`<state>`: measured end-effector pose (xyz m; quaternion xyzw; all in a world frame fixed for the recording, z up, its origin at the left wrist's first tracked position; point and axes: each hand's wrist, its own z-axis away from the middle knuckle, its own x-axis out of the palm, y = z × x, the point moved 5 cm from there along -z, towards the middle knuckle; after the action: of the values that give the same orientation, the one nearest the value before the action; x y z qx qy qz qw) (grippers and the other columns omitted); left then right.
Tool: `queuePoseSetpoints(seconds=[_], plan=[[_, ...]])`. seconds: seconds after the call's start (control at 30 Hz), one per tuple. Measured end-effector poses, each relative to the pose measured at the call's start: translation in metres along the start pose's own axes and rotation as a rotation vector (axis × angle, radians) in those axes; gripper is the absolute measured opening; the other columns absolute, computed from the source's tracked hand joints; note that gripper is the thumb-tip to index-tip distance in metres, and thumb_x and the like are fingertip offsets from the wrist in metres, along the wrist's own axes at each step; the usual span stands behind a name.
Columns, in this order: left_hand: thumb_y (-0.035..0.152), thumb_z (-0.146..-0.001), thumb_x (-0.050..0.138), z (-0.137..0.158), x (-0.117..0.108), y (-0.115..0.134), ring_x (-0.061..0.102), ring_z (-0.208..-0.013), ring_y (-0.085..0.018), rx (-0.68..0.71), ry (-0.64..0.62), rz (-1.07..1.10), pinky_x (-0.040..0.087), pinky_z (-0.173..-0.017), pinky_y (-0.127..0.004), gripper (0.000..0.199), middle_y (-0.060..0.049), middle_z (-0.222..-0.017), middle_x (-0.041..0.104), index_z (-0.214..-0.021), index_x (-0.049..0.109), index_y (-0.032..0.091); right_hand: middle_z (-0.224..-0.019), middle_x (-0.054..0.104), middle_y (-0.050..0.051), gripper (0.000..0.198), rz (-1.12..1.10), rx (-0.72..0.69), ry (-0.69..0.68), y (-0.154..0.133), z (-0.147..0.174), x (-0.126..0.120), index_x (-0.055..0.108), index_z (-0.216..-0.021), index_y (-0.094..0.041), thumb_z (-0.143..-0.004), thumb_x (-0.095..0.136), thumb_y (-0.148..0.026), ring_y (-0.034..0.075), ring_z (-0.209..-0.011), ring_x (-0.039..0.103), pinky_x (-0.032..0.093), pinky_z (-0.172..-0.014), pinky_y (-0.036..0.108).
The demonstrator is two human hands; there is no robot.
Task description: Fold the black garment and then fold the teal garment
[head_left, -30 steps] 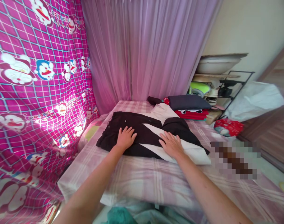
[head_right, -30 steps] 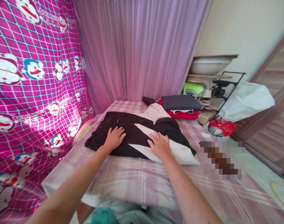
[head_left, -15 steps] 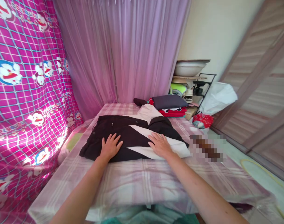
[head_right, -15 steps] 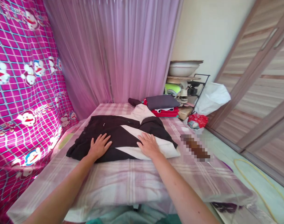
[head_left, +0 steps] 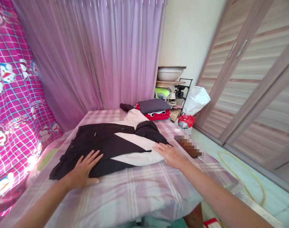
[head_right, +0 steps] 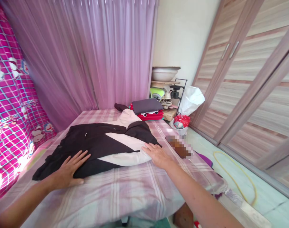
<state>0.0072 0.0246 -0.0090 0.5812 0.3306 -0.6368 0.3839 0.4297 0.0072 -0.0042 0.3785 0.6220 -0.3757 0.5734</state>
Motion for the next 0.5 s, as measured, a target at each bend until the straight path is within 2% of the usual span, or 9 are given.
queuePoseSetpoints(seconds=[0.07, 0.13, 0.2, 0.33, 0.4, 0.43, 0.5], plan=[[0.07, -0.079, 0.051, 0.006, -0.003, -0.003, 0.014, -0.148, -0.038, 0.008, -0.038, 0.005, 0.019, -0.112, -0.068, 0.089, -0.009, -0.162, 0.016, -0.154, 0.02, 0.032, -0.15, 0.046, 0.008, 0.077, -0.042, 0.013, 0.021, 0.002, -0.01, 0.001, 0.05, -0.142, -0.026, -0.071, 0.045, 0.003, 0.025, -0.134, 0.046, 0.038, -0.109, 0.045], [0.059, -0.09, 0.04, 0.005, -0.007, -0.006, 0.018, -0.148, -0.035, -0.009, -0.048, 0.021, 0.024, -0.111, -0.066, 0.068, -0.006, -0.161, 0.02, -0.152, 0.028, 0.034, -0.144, 0.054, 0.005, 0.071, -0.097, 0.007, 0.036, 0.004, -0.017, -0.003, 0.057, -0.136, -0.028, -0.073, 0.046, 0.001, 0.024, -0.129, 0.052, 0.042, -0.108, 0.042], [0.051, -0.095, 0.031, 0.002, -0.011, -0.009, 0.024, -0.147, -0.031, -0.013, -0.035, 0.044, 0.03, -0.111, -0.061, 0.056, -0.002, -0.159, 0.028, -0.148, 0.038, 0.035, -0.139, 0.059, 0.003, 0.065, -0.135, -0.02, 0.041, 0.006, -0.019, -0.012, 0.061, -0.132, -0.029, -0.075, 0.047, -0.002, 0.024, -0.124, 0.057, 0.044, -0.106, 0.041], [0.058, -0.094, 0.029, 0.005, -0.019, -0.008, 0.032, -0.144, -0.023, 0.053, 0.003, 0.144, 0.034, -0.113, -0.047, 0.056, 0.004, -0.153, 0.042, -0.142, 0.047, 0.035, -0.135, 0.062, 0.005, 0.062, -0.165, -0.062, 0.031, 0.002, -0.01, -0.032, 0.064, -0.129, -0.026, -0.075, 0.046, -0.002, 0.023, -0.122, 0.059, 0.045, -0.105, 0.038], [0.063, -0.092, 0.03, 0.011, -0.021, -0.004, 0.036, -0.142, -0.022, 0.07, -0.004, 0.186, 0.034, -0.113, -0.045, 0.058, 0.006, -0.151, 0.044, -0.14, 0.05, 0.036, -0.135, 0.061, 0.005, 0.063, -0.174, -0.064, 0.016, -0.003, -0.002, -0.035, 0.065, -0.129, -0.026, -0.073, 0.046, -0.001, 0.023, -0.122, 0.058, 0.044, -0.105, 0.038], [0.066, -0.091, 0.03, 0.013, -0.022, -0.002, 0.039, -0.14, -0.022, 0.062, -0.001, 0.194, 0.035, -0.111, -0.044, 0.059, 0.007, -0.149, 0.046, -0.137, 0.053, 0.037, -0.137, 0.06, 0.006, 0.065, -0.169, -0.064, -0.002, -0.007, 0.002, -0.034, 0.064, -0.13, -0.026, -0.072, 0.046, -0.001, 0.023, -0.123, 0.057, 0.043, -0.105, 0.038], [0.076, -0.081, 0.038, 0.017, -0.029, 0.0, 0.049, -0.131, -0.022, -0.025, 0.111, 0.188, 0.042, -0.104, -0.04, 0.061, 0.008, -0.141, 0.056, -0.125, 0.063, 0.04, -0.143, 0.054, 0.007, 0.071, -0.141, -0.055, -0.063, -0.013, 0.009, -0.029, 0.058, -0.136, -0.026, -0.069, 0.048, -0.002, 0.025, -0.128, 0.053, 0.042, -0.105, 0.042]])
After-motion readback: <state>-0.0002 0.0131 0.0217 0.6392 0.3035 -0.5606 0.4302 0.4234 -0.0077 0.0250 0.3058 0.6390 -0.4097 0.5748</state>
